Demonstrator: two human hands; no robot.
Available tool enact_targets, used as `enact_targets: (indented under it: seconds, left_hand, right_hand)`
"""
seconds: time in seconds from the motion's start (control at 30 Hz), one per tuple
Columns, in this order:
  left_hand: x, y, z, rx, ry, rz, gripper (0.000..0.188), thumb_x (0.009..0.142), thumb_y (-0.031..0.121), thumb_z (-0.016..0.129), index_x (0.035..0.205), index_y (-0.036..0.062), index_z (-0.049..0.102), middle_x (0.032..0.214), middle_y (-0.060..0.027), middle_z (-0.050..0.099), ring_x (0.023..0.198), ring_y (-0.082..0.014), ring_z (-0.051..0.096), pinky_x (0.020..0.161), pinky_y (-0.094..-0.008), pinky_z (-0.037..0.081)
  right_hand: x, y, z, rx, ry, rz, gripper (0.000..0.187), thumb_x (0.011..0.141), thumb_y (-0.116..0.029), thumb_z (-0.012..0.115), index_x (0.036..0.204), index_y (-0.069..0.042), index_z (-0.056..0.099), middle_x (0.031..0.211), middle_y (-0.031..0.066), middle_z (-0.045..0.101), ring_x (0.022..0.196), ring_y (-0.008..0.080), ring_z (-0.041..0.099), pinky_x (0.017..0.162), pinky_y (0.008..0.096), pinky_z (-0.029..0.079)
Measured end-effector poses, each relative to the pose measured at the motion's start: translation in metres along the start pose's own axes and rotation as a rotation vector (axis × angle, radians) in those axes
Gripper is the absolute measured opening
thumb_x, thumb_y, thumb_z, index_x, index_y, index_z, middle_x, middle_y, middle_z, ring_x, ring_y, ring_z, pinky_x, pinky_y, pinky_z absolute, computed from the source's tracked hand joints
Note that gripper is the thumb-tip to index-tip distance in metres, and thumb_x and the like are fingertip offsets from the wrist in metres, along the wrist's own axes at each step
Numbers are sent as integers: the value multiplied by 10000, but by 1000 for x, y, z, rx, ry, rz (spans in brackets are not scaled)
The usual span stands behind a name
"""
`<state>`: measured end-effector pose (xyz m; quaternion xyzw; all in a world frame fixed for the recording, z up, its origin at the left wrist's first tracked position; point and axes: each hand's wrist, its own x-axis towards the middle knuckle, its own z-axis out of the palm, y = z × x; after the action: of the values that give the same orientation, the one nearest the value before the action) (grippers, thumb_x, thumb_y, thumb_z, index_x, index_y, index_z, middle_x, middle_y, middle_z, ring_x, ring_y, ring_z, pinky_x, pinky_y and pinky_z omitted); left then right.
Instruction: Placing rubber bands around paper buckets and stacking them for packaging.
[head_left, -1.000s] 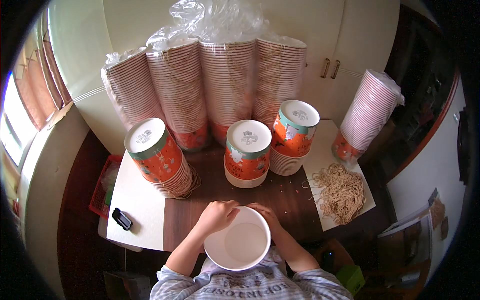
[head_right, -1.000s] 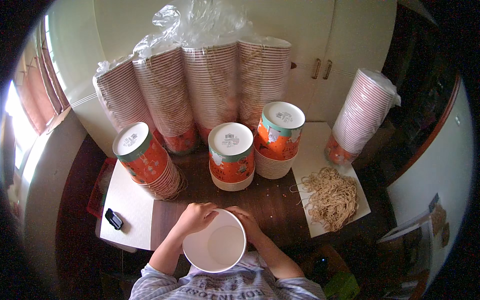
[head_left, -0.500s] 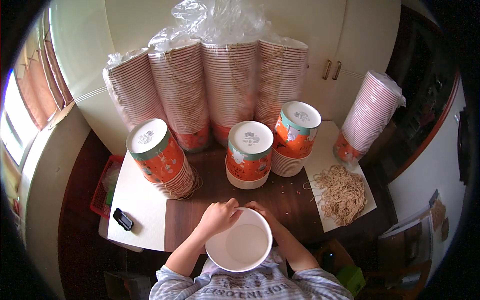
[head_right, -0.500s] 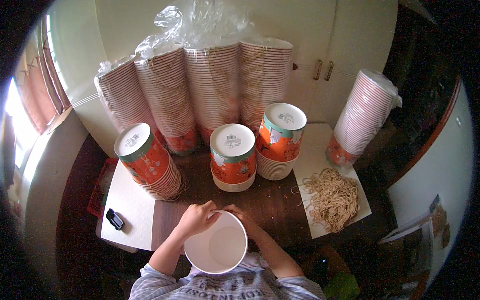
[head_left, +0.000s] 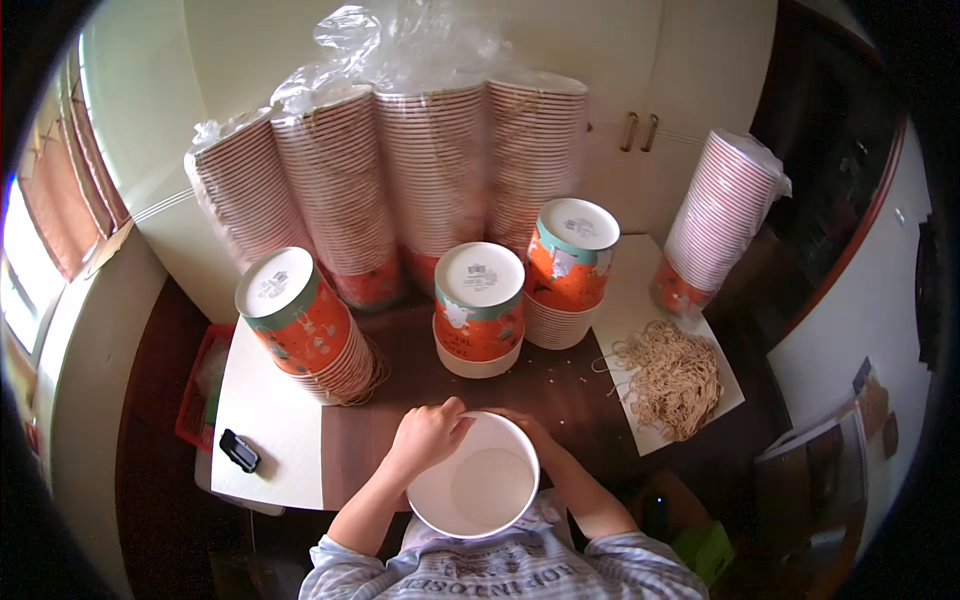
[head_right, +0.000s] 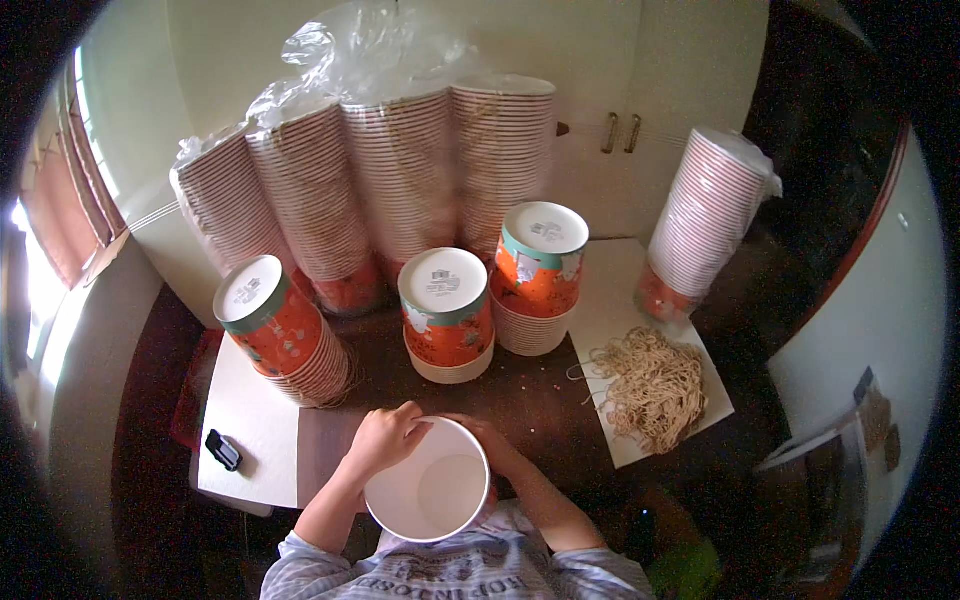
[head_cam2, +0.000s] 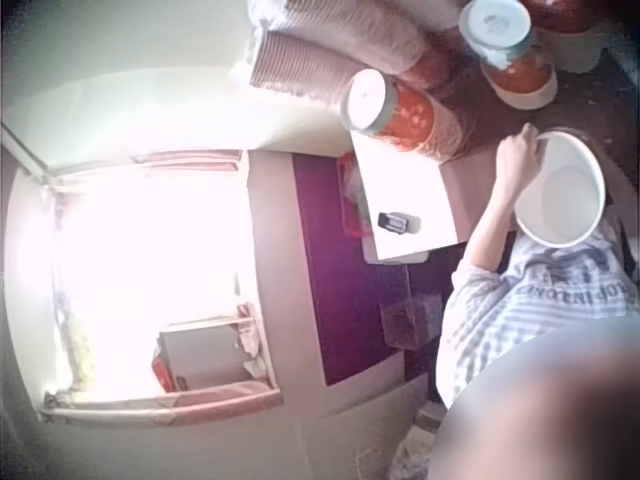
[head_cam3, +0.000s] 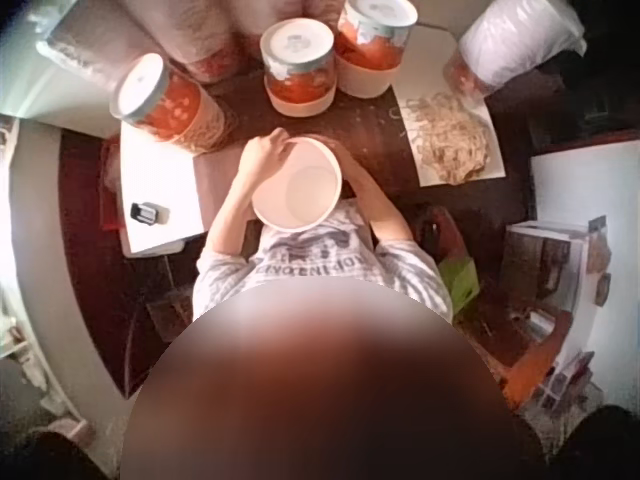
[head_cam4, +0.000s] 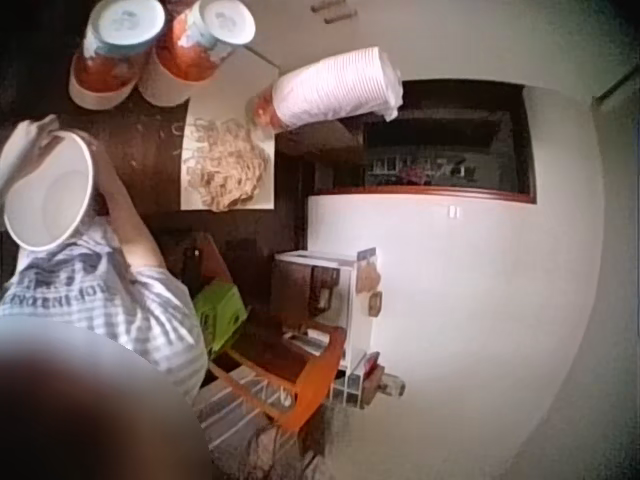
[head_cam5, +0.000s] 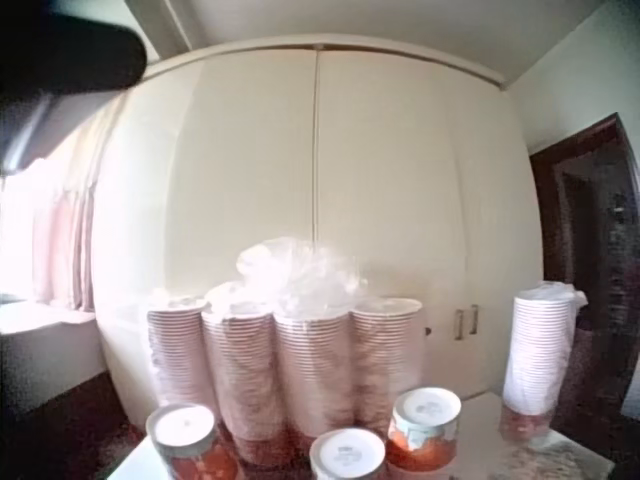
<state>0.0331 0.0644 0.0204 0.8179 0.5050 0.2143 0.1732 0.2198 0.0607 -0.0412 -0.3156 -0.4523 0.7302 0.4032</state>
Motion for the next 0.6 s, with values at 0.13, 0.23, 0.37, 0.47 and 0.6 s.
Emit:
enact_targets:
  seconds: [0.13, 0.23, 0.37, 0.47, 0.6]
  left_hand:
    - [3, 4, 1, 83, 75, 58, 198, 777, 250, 579, 740, 62, 531, 535, -133, 554, 508, -298, 577, 467, -391, 468]
    - [7, 8, 0, 107, 98, 78, 155, 768, 223, 572, 737, 74, 541, 529, -128, 554, 495, -290, 574, 455, -383, 466]
    - [12, 7, -3, 147, 99, 4, 99, 723, 181, 564, 748, 85, 559, 553, -138, 558, 528, -318, 573, 483, -411, 463]
    - [11, 7, -3, 181, 78, -47, 108, 704, 183, 562, 744, 83, 556, 555, -136, 561, 529, -321, 573, 495, -413, 466]
    - [11, 6, 0, 221, 109, -35, 100, 697, 172, 532, 721, 77, 549, 519, -129, 552, 481, -302, 566, 469, -399, 470]
  right_hand:
    - [-3, 17, -26, -419, -14, -128, 292, 852, -116, 447, 1118, -33, 538, 1088, 114, 556, 1000, 193, 524, 858, 314, 418]
    - [-8, 8, -45, -470, 53, -138, 247, 861, -115, 472, 1072, -22, 560, 1050, 94, 568, 972, 167, 530, 841, 296, 425]
    - [-25, -17, -87, -929, 283, -285, 135, 815, -85, 541, 933, -51, 597, 907, 118, 603, 865, 224, 584, 772, 324, 466]
    - [-47, -35, -138, -1552, 419, -224, 184, 741, -55, 572, 921, -81, 601, 964, 82, 576, 908, 275, 541, 780, 356, 452]
    - [-69, -64, -168, -1734, 444, 71, 179, 676, -96, 654, 842, -147, 610, 998, 21, 522, 1031, 215, 422, 898, 334, 325]
